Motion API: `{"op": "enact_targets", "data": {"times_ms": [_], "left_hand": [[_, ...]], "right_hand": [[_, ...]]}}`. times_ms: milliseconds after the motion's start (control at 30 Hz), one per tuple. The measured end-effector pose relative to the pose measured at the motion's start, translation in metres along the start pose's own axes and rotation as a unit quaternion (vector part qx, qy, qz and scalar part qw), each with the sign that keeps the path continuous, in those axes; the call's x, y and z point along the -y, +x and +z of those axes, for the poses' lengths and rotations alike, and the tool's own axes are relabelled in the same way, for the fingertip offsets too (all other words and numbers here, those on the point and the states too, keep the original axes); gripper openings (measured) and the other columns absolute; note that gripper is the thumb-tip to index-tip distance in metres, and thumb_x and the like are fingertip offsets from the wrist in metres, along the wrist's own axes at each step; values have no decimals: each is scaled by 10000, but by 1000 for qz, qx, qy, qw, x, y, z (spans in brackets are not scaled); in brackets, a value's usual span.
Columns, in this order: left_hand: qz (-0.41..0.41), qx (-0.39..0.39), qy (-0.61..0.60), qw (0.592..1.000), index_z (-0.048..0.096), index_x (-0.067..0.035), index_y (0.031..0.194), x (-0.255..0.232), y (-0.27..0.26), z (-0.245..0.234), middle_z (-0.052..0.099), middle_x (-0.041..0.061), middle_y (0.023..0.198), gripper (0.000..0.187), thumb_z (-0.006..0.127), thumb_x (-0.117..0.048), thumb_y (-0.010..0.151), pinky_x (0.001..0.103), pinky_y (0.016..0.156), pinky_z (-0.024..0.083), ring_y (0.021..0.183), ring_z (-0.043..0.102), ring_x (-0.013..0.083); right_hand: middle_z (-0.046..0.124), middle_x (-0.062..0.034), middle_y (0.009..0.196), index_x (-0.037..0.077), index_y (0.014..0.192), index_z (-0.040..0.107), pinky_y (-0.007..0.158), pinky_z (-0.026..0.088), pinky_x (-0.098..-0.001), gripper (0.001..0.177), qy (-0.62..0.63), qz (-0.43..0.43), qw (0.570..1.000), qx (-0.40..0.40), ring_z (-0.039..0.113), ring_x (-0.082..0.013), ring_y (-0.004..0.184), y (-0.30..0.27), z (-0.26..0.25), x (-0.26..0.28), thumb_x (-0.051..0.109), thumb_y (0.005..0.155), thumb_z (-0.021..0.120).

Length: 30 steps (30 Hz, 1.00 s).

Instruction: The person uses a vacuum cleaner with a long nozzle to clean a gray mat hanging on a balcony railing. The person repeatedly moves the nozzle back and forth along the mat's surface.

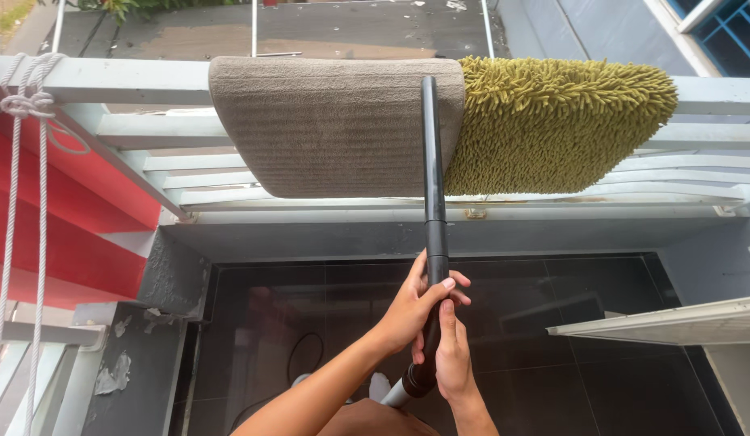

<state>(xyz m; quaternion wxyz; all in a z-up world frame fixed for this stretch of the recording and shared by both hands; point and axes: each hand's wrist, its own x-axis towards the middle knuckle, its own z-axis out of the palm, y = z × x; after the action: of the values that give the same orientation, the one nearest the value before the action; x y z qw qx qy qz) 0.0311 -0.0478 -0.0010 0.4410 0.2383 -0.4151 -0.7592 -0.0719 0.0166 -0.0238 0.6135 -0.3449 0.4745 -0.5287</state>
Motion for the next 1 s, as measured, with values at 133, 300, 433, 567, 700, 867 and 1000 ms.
{"op": "enact_targets", "data": {"times_ms": [133,300,433,567,700,867,1000], "left_hand": [[-29,-19,-2,999,113,-148,1615,-6,-2,-11,638,103,1153,755,552,-257,1011,304,747,601,868,672,186],[-1,-4,43,999,188,-85,1629,-8,-13,-37,633,95,1161,715,564,-276,1052,323,780,571,901,640,167],[-2,5,45,999,261,-71,1588,-23,-18,-60,647,89,1159,682,594,-284,1032,329,864,584,966,666,176],[-43,-22,9,999,322,-27,1504,-35,-36,-62,671,84,1114,602,524,-363,1047,340,822,580,959,669,178],[-21,-50,25,998,318,-93,1552,-39,-55,-72,672,77,1066,611,458,-419,1054,300,840,565,971,648,159],[79,-48,43,995,346,-27,1536,-33,-71,-106,664,112,1088,579,446,-419,1122,293,952,540,1053,639,164],[7,-95,64,993,422,-33,1487,-32,-71,-133,620,158,1067,500,420,-410,1158,363,851,509,965,582,217]], "right_hand": [[535,-61,583,29,807,542,435,447,-287,624,-3,18,1000,-3,516,-145,444,-2,12,0,534,1065,282],[526,-64,570,40,852,549,444,448,-282,603,-15,31,999,-3,505,-143,437,-9,31,-4,547,1051,290],[509,-56,560,57,892,565,429,432,-281,573,0,47,999,-1,484,-137,423,-7,46,-12,548,1026,301],[535,-59,588,26,824,557,444,446,-286,639,-1,33,999,32,510,-142,450,0,58,-26,553,1069,293],[559,-65,600,17,824,579,464,464,-286,633,-30,12,997,72,544,-152,476,12,77,-35,527,1087,312],[633,-29,895,5,1079,611,688,526,-238,431,21,118,993,12,631,-56,750,25,123,-11,355,992,375],[589,-91,817,38,1122,514,583,516,-304,321,63,162,985,7,613,-138,614,42,147,4,310,1042,363]]}}
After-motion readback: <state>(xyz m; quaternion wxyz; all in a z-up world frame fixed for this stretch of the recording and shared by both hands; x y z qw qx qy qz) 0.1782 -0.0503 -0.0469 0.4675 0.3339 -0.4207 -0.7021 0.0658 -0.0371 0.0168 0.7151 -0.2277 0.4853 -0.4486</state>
